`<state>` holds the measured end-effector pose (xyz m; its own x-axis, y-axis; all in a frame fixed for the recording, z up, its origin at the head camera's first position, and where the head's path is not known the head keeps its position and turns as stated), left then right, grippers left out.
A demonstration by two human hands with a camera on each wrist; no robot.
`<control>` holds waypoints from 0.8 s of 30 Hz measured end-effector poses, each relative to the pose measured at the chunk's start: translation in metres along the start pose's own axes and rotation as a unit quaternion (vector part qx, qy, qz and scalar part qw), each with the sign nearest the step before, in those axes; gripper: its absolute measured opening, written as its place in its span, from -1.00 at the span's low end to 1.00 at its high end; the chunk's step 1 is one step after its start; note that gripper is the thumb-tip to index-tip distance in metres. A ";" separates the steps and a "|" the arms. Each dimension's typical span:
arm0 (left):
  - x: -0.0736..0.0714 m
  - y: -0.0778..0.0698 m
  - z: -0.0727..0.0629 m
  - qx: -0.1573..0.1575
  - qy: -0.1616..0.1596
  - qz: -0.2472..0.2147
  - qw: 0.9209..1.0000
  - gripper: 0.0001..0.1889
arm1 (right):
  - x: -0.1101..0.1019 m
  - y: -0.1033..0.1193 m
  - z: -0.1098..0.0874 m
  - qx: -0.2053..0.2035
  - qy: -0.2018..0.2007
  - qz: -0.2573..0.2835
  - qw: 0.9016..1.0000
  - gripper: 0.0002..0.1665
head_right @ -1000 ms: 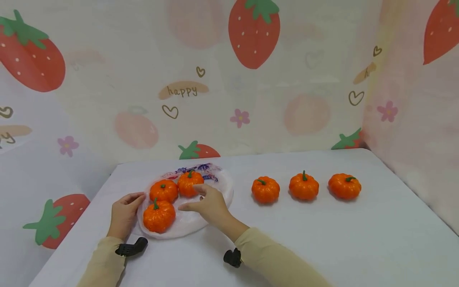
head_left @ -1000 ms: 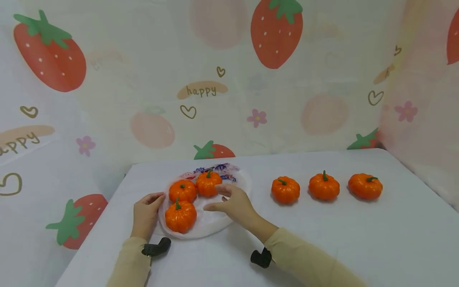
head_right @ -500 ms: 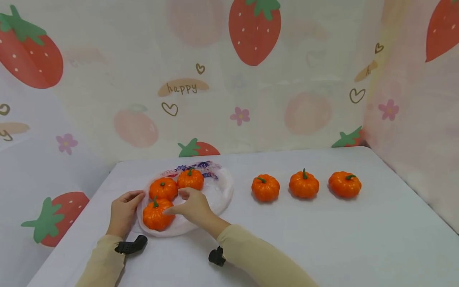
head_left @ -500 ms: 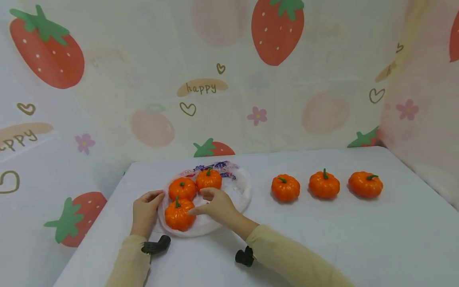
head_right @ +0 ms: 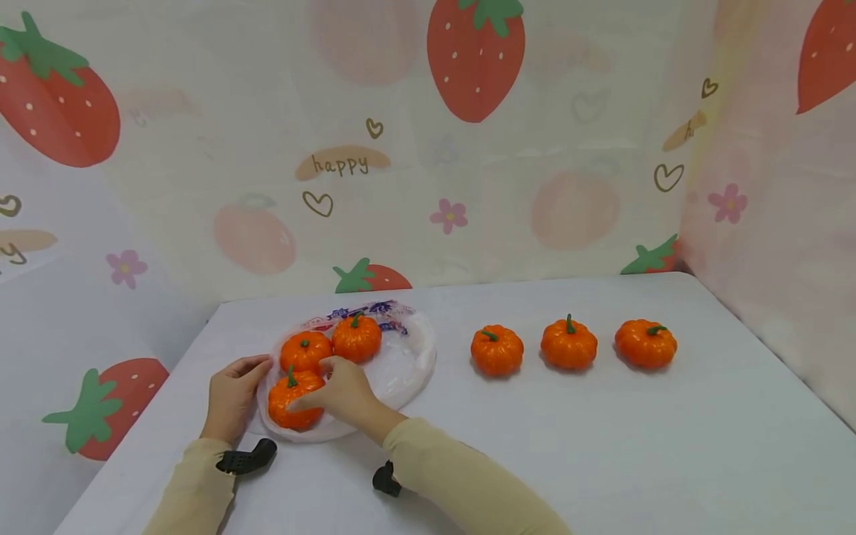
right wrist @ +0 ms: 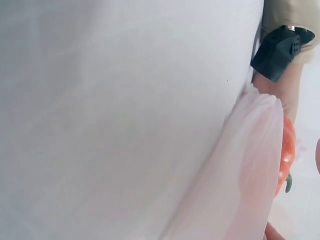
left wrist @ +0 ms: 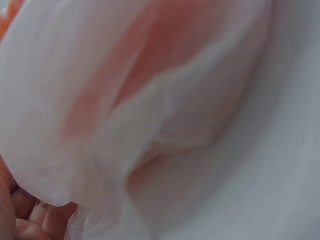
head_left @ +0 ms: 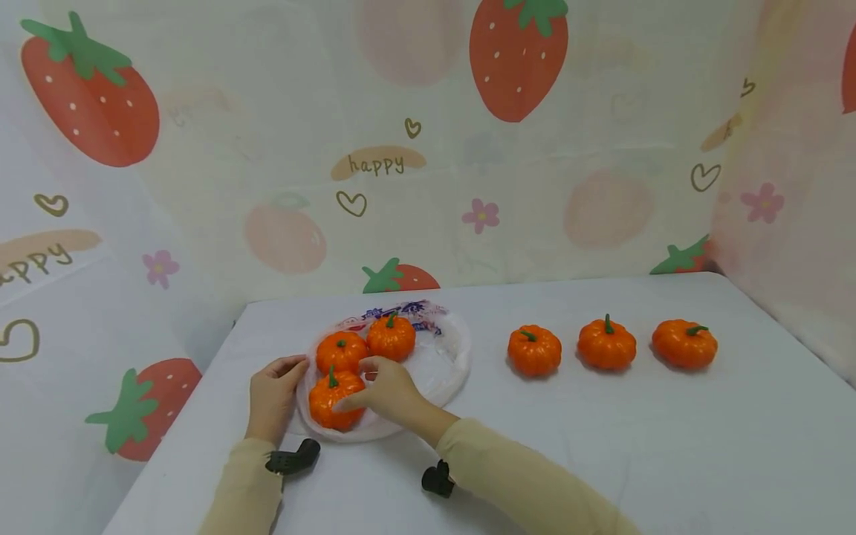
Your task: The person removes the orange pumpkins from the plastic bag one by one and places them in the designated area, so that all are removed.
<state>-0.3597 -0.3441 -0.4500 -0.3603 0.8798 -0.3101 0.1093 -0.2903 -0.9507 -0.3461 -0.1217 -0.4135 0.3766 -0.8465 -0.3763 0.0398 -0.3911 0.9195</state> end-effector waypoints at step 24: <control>0.000 0.002 0.000 -0.003 0.002 0.011 1.000 -0.55 | 0.013 0.003 0.004 0.010 0.021 -0.070 0.997 -0.18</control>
<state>-0.3591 -0.3451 -0.4522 -0.3540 0.8744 -0.3317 0.1229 -0.3081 -0.9434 -0.3453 -0.1352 -0.4158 0.4067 -0.7672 -0.4960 0.0764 -0.5125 0.8553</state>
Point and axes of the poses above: each hand's wrist, its own z-axis towards the middle knuckle, its own x-axis out of the palm, y = z × x, the point moved 10 cm from there along z, towards the middle knuckle, and after that the axes turned 2 degrees about y, right-handed, at the moved point
